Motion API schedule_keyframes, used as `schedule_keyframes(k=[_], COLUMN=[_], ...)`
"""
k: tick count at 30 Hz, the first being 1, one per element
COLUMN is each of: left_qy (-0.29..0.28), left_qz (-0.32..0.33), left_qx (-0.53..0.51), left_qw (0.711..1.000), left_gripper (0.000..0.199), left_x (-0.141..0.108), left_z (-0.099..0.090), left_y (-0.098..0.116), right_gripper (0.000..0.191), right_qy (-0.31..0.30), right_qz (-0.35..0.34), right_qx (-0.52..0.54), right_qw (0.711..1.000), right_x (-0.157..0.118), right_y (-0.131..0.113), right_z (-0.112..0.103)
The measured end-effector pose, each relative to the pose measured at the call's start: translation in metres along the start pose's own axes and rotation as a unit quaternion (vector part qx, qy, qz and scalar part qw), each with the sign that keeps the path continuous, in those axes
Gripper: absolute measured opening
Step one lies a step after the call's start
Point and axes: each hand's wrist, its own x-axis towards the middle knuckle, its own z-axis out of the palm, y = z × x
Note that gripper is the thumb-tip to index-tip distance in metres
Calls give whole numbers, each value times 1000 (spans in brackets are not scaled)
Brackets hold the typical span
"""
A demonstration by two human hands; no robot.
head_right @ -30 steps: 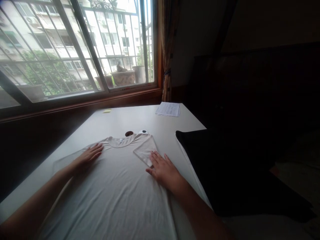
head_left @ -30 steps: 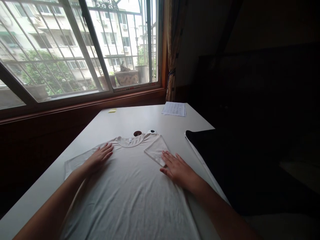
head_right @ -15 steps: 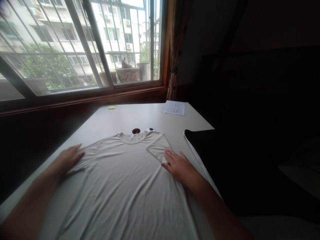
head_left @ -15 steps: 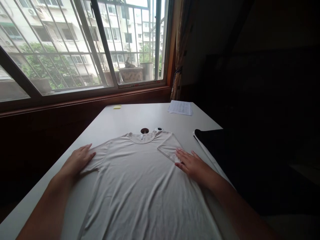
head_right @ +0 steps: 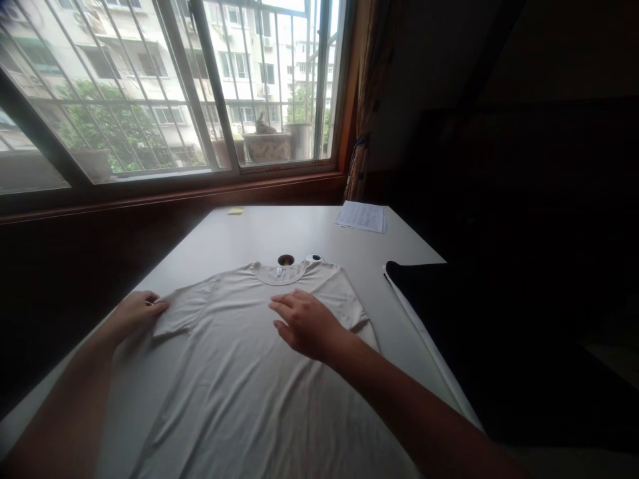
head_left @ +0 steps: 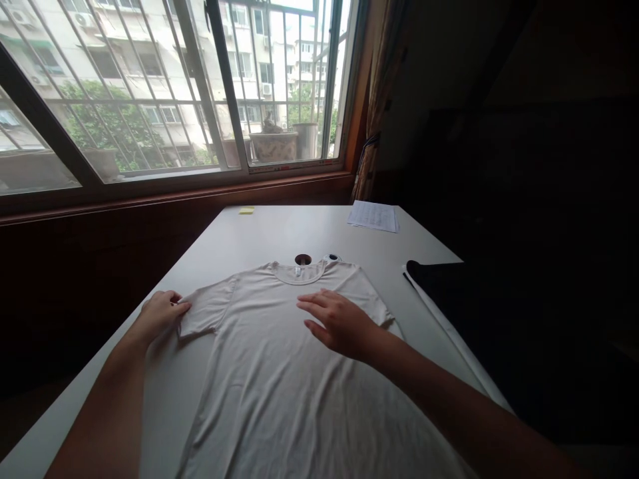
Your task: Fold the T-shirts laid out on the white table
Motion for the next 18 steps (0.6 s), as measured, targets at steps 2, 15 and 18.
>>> schedule_keyframes(k=[2,15,18], left_qy=[27,106,-34], left_qz=[14,254,335], left_qx=[5,-249,-377], left_qw=[1000,929,863], left_gripper=[38,50,54], left_x=[-1,-48,-65], left_z=[1,-4,-8], left_y=[5,95,111], right_gripper=[35,36,44], right_qy=[14,-27,-5], right_qz=[-12,263,261], right_qx=[54,588,611], right_qw=[998,764,747], right_x=[21,96,94], right_y=[-11,-16,-13], right_z=[11,110,111])
